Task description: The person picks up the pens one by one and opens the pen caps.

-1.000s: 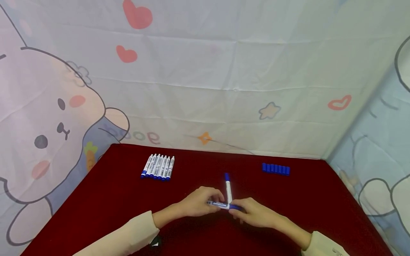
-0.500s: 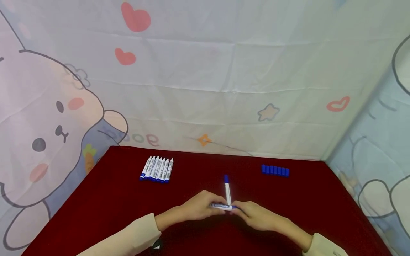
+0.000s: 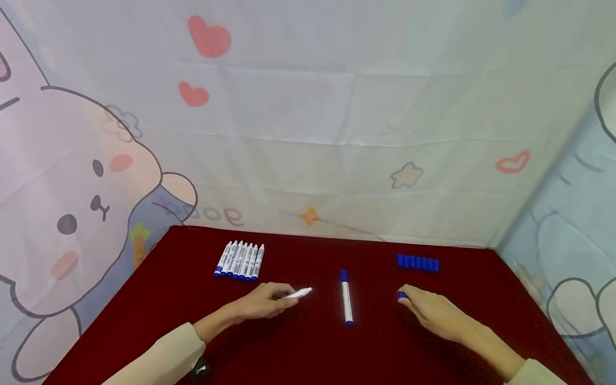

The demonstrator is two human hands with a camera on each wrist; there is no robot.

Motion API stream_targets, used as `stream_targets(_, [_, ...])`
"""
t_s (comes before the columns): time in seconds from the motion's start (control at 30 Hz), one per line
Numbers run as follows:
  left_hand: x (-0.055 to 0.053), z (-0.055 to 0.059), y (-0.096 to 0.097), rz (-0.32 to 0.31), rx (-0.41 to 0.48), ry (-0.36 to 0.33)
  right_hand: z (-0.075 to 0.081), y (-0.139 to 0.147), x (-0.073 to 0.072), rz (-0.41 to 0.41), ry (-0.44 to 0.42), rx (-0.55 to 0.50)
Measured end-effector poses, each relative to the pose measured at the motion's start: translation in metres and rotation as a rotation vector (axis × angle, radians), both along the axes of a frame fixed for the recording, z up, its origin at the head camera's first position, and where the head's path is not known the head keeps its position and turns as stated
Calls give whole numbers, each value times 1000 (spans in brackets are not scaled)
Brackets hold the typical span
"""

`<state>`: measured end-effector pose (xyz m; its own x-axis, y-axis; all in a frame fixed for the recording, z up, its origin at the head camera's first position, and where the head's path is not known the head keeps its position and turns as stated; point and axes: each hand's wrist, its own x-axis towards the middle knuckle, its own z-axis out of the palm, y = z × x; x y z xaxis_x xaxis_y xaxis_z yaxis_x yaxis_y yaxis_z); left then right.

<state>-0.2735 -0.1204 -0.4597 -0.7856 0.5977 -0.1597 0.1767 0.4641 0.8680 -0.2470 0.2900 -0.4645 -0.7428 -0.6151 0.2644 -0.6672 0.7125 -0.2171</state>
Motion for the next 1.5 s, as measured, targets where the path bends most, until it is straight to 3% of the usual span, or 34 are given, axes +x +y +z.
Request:
stream_targets(0.1, [1, 2, -4, -45, -23, 50, -2, 1, 1, -10, -111, -21])
stream_targets(0.23, [2, 6, 0, -52, -34, 87, -3, -14, 2, -8, -169, -31])
stream_targets(0.43, [1, 3, -2, -46, 9, 181, -3, -20, 7, 13, -228, -13])
stream_targets(0.7, [-1, 4, -10, 30, 37, 202, -3, -21, 12, 34, -275, -13])
stream_targets(1.0, [-2, 8, -19, 135, -45, 287, -7, -20, 16, 47, -303, 15])
stream_targets(1.23, [0, 13, -27, 213, 12, 221, -6, -20, 18, 76, -323, 8])
stream_targets(1.5, [-1, 15, -41, 287, -14, 247, -9, -22, 18, 95, -327, -14])
